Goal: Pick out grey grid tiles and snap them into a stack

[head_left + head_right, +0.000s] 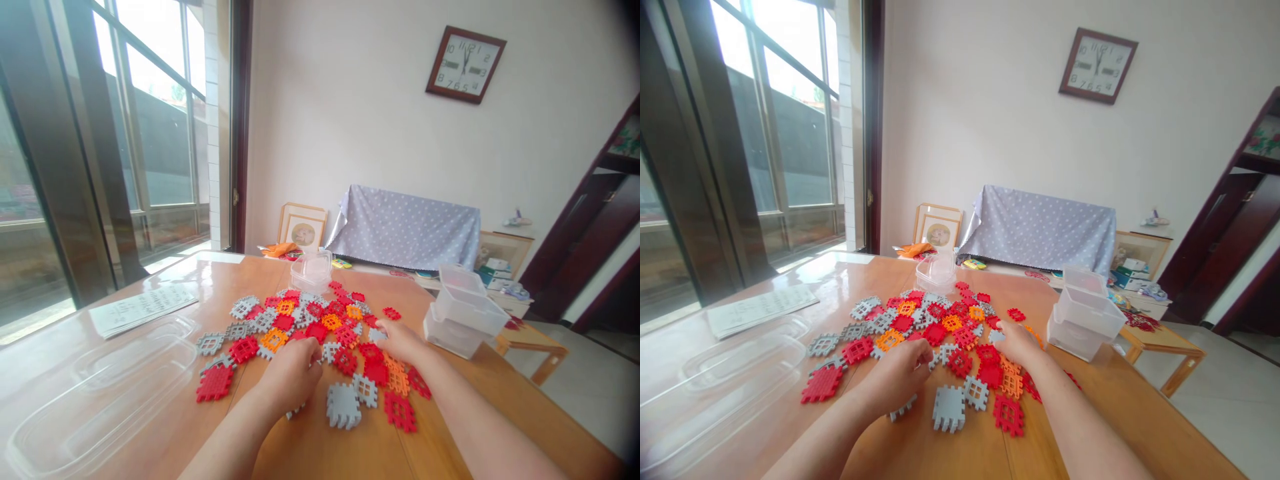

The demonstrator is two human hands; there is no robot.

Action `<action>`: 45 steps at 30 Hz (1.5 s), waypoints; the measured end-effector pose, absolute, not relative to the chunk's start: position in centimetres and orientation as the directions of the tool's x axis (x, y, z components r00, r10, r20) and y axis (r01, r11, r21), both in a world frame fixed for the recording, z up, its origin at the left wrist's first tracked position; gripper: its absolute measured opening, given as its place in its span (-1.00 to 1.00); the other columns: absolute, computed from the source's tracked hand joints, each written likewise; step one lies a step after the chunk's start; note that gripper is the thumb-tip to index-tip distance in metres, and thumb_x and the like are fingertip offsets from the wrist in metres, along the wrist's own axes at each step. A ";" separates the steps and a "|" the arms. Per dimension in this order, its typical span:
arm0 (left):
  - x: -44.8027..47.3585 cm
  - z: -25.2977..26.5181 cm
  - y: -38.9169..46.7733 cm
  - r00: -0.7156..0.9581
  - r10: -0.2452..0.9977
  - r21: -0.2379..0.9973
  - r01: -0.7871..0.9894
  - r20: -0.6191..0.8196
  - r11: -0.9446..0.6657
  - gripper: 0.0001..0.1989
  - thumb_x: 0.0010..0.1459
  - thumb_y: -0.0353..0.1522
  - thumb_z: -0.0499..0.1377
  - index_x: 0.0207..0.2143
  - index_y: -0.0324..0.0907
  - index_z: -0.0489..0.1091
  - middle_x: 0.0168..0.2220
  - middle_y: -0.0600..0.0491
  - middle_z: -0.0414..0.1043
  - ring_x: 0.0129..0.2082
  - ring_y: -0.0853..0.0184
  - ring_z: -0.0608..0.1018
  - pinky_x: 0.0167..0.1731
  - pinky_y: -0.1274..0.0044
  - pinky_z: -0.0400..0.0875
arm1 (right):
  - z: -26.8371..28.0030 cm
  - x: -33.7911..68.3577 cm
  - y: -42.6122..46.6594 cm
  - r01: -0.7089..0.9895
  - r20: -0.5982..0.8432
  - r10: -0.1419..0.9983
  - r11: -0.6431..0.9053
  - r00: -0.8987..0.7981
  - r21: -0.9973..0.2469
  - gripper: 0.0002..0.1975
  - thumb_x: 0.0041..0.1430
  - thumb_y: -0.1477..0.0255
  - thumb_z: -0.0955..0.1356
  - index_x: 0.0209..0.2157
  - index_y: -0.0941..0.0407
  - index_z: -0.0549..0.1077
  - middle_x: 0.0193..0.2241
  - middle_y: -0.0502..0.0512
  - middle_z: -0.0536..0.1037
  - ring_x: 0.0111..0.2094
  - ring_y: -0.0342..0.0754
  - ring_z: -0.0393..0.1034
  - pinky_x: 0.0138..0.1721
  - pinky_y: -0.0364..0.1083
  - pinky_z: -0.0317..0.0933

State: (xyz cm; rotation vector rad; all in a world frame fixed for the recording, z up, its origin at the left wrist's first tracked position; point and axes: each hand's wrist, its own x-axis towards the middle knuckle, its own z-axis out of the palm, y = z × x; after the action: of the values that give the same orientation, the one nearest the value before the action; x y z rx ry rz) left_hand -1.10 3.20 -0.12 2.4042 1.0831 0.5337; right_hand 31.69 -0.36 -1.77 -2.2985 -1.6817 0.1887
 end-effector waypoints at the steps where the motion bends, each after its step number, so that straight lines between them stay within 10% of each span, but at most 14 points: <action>1: -1.1 -0.1 3.2 0.615 0.773 0.541 0.601 0.156 -0.588 -0.88 0.04 -0.45 0.09 -0.34 -0.12 0.38 -0.31 0.05 0.49 -0.35 0.32 0.46 -0.43 0.55 0.12 | -1.8 31.7 -0.3 0.910 0.063 0.949 -0.275 0.309 -0.310 -0.56 0.05 0.31 0.44 0.02 -0.06 0.52 -0.07 0.04 0.65 -0.04 0.07 0.52 -0.05 -0.08 0.29; 12: -1.2 -0.2 3.2 0.636 0.755 0.554 0.575 0.158 -0.601 -0.88 0.07 -0.43 0.09 -0.32 -0.12 0.40 -0.28 0.01 0.50 -0.33 0.30 0.47 -0.42 0.55 0.15 | -1.2 31.8 -0.9 0.896 0.149 0.937 -0.243 0.315 -0.371 -0.52 0.08 0.27 0.43 0.05 0.11 0.48 -0.02 0.20 0.59 0.01 0.11 0.46 0.04 0.00 0.26; 19: -1.1 -0.8 3.2 0.649 0.743 0.587 0.542 0.163 -0.601 -0.88 0.06 -0.45 0.08 -0.34 -0.13 0.37 -0.34 0.05 0.49 -0.38 0.35 0.46 -0.46 0.57 0.13 | 3.0 24.6 -6.1 0.799 0.160 0.987 0.082 0.018 -0.596 -0.52 0.12 0.29 0.43 0.10 -0.01 0.44 0.09 0.12 0.52 0.10 0.09 0.41 0.08 0.02 0.30; 45: -1.4 0.0 2.7 0.707 0.706 0.740 0.454 0.041 -0.497 -0.79 -0.01 -0.49 0.08 -0.29 -0.15 0.40 -0.37 0.08 0.47 -0.39 0.37 0.46 -0.44 0.57 0.26 | 2.3 22.2 -9.7 0.917 0.094 0.993 0.105 -0.074 -0.386 -0.79 0.12 0.39 0.39 -0.17 -0.03 0.50 -0.18 0.03 0.54 -0.10 0.06 0.39 -0.04 0.00 0.22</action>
State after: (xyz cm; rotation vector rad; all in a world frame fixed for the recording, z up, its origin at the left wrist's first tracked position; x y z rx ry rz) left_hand -1.37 2.71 -0.02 2.1786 0.8792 0.4423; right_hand 22.16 -9.67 2.33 -1.8754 -2.0597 0.3223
